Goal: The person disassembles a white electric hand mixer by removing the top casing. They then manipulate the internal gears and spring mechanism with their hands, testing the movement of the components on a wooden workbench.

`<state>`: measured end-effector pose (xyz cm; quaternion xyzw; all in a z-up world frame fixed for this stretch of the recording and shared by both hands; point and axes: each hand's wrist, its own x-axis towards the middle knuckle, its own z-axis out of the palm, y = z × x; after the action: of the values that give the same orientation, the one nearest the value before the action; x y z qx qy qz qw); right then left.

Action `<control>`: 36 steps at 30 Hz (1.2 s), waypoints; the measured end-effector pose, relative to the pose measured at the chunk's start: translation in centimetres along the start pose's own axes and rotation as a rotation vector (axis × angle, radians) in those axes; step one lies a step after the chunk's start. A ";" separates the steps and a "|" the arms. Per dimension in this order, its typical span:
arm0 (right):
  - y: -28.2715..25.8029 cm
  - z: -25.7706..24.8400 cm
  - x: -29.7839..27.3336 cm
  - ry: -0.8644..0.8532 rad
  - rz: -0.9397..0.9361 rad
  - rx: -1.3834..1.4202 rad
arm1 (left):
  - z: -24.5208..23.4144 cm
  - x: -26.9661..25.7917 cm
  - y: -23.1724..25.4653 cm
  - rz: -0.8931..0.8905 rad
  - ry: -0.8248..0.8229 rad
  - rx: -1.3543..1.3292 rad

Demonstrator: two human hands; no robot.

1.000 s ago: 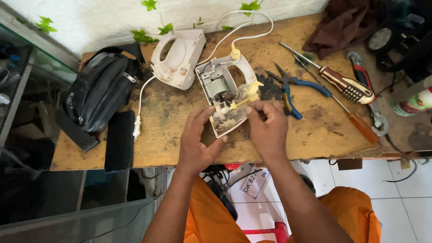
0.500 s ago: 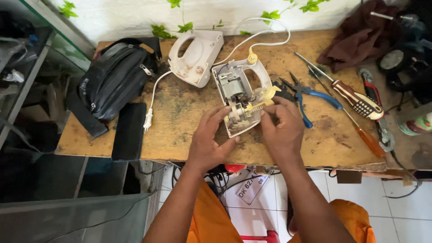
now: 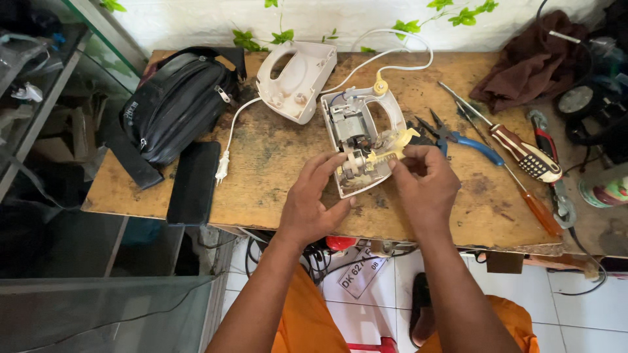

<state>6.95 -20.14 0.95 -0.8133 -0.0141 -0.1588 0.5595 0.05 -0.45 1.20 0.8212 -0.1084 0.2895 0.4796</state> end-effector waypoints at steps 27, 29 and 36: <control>-1.1 -0.3 -0.8 -0.046 0.205 0.093 | 0.5 0.4 0.3 -0.065 0.027 -0.026; -1.2 -0.3 -1.1 -0.054 0.244 0.113 | 1.3 1.9 3.4 -0.337 -0.014 0.094; -0.6 -0.8 -1.7 -0.109 0.255 0.193 | 4.2 3.5 3.9 -0.567 0.081 0.228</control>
<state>5.05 -20.40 1.28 -0.7584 0.0436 -0.0401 0.6491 2.65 -5.69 4.45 0.8552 0.1775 0.1868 0.4497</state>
